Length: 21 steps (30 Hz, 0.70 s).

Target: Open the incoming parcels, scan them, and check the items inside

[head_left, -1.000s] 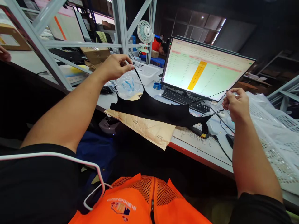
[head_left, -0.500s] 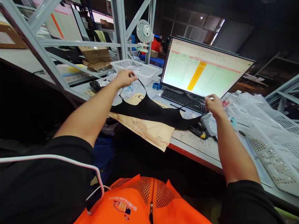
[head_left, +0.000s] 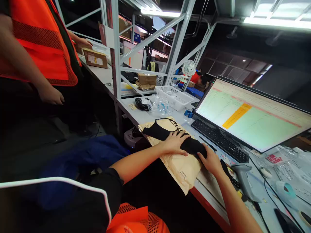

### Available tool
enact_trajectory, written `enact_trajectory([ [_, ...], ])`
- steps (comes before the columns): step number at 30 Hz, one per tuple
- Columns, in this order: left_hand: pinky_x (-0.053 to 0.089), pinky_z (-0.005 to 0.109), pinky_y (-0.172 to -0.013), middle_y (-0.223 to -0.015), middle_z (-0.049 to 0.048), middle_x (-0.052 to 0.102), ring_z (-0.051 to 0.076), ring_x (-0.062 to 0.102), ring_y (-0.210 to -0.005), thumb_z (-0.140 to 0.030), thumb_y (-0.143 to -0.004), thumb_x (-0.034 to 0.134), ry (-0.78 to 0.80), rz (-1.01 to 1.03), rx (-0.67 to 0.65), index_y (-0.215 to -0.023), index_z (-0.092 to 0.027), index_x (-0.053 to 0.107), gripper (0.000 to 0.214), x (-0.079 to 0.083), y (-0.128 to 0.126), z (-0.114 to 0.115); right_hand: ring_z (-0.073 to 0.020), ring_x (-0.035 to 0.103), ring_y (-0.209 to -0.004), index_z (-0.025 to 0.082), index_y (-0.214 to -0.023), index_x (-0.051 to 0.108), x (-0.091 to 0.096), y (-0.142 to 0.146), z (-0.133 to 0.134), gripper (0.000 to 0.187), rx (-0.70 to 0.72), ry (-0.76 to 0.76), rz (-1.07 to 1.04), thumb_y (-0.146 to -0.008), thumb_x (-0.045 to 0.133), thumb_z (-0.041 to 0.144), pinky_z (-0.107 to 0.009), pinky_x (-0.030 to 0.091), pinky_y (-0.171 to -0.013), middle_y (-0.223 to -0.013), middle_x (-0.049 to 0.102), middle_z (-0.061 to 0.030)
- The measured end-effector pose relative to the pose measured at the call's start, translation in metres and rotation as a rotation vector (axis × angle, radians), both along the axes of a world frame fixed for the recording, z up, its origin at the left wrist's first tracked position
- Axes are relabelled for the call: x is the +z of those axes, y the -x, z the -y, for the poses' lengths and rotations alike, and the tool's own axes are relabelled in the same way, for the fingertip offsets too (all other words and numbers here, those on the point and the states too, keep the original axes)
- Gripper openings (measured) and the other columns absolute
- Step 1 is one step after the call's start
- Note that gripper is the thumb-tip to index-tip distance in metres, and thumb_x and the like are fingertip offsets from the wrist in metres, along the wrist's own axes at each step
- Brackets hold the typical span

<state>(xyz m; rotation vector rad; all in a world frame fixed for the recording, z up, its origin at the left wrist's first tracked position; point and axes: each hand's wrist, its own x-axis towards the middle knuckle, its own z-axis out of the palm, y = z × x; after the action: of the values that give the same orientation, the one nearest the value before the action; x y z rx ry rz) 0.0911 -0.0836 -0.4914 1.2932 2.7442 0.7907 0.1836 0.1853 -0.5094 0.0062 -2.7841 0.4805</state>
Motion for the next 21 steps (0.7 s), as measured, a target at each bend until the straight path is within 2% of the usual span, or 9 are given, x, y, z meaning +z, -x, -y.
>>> enact_trajectory([
  [3,0.026,0.068,-0.127,-0.179,0.016,0.011,0.049,0.022,-0.16,-0.068,-0.077,0.082,-0.228,0.074,-0.013,-0.171,-0.029,0.022,0.118,-0.004,0.003,-0.013,-0.0404,0.071,-0.114,0.016,-0.147,0.059,0.029,0.005,0.011,0.064,-0.088,0.078,-0.195,-0.095,0.052,0.054,-0.06,0.054,-0.102,-0.129,0.072,-0.0205],
  [6,0.022,0.054,-0.134,-0.177,0.0187,0.017,0.039,0.018,-0.164,-0.057,-0.072,0.09,-0.603,0.146,-0.077,-0.171,-0.024,0.019,0.126,0.003,0.0,-0.036,-0.0386,0.07,-0.116,0.018,-0.148,0.059,0.067,0.01,0.037,0.07,-0.144,0.208,-0.4,-0.094,0.057,0.064,-0.059,0.053,-0.106,-0.132,0.071,-0.0182],
  [9,0.028,0.048,-0.133,-0.174,0.0156,0.028,0.032,0.032,-0.161,-0.047,-0.079,0.083,-1.029,0.317,-0.178,-0.171,-0.026,0.007,0.121,0.018,-0.01,-0.052,-0.0375,0.057,-0.14,0.018,-0.157,0.051,0.094,0.017,0.071,0.082,-0.048,0.316,-0.459,-0.097,0.049,0.075,-0.06,0.042,-0.12,-0.153,0.058,-0.0189],
  [11,0.031,0.048,-0.132,-0.173,0.0123,0.031,0.029,0.039,-0.158,-0.048,-0.087,0.075,-1.222,0.458,-0.261,-0.17,-0.031,-0.006,0.118,0.028,-0.018,-0.053,-0.0364,0.041,-0.154,0.018,-0.164,0.04,0.103,0.02,0.091,0.09,0.03,0.361,-0.417,-0.1,0.036,0.081,-0.06,0.031,-0.128,-0.167,0.043,-0.0187],
  [13,0.03,0.05,-0.133,-0.176,0.0104,0.027,0.029,0.035,-0.16,-0.057,-0.087,0.076,-1.289,0.56,-0.362,-0.168,-0.034,-0.019,0.127,0.035,-0.025,-0.047,-0.0362,0.027,-0.161,0.02,-0.17,0.03,0.106,0.019,0.105,0.095,0.068,0.382,-0.342,-0.1,0.026,0.085,-0.061,0.022,-0.131,-0.174,0.03,-0.0156],
  [15,0.028,0.052,-0.133,-0.178,0.0105,0.02,0.032,0.029,-0.162,-0.066,-0.077,0.086,-1.284,0.611,-0.423,-0.165,-0.036,-0.028,0.148,0.039,-0.031,-0.036,-0.0348,0.02,-0.164,0.027,-0.173,0.023,0.108,0.014,0.114,0.095,0.131,0.399,-0.242,-0.099,0.023,0.087,-0.061,0.021,-0.132,-0.177,0.025,-0.0089],
  [18,0.035,0.055,-0.129,-0.178,0.011,0.02,0.034,0.031,-0.161,-0.062,-0.063,0.098,-1.232,0.612,-0.426,-0.163,-0.04,-0.032,0.166,0.039,-0.033,-0.021,-0.0287,0.024,-0.164,0.041,-0.173,0.018,0.11,0.004,0.118,0.085,0.285,0.521,-0.088,-0.101,0.016,0.085,-0.054,0.034,-0.13,-0.176,0.027,0.0038],
  [21,0.039,0.051,-0.128,-0.173,0.008,0.035,0.031,0.04,-0.157,-0.049,-0.072,0.095,-1.229,0.564,-0.298,-0.169,-0.042,-0.018,0.15,0.035,-0.029,-0.01,-0.0274,0.03,-0.162,0.045,-0.172,0.018,0.112,-0.004,0.118,0.08,0.349,0.668,-0.028,-0.102,0.013,0.083,-0.051,0.048,-0.12,-0.177,0.025,0.0078],
])
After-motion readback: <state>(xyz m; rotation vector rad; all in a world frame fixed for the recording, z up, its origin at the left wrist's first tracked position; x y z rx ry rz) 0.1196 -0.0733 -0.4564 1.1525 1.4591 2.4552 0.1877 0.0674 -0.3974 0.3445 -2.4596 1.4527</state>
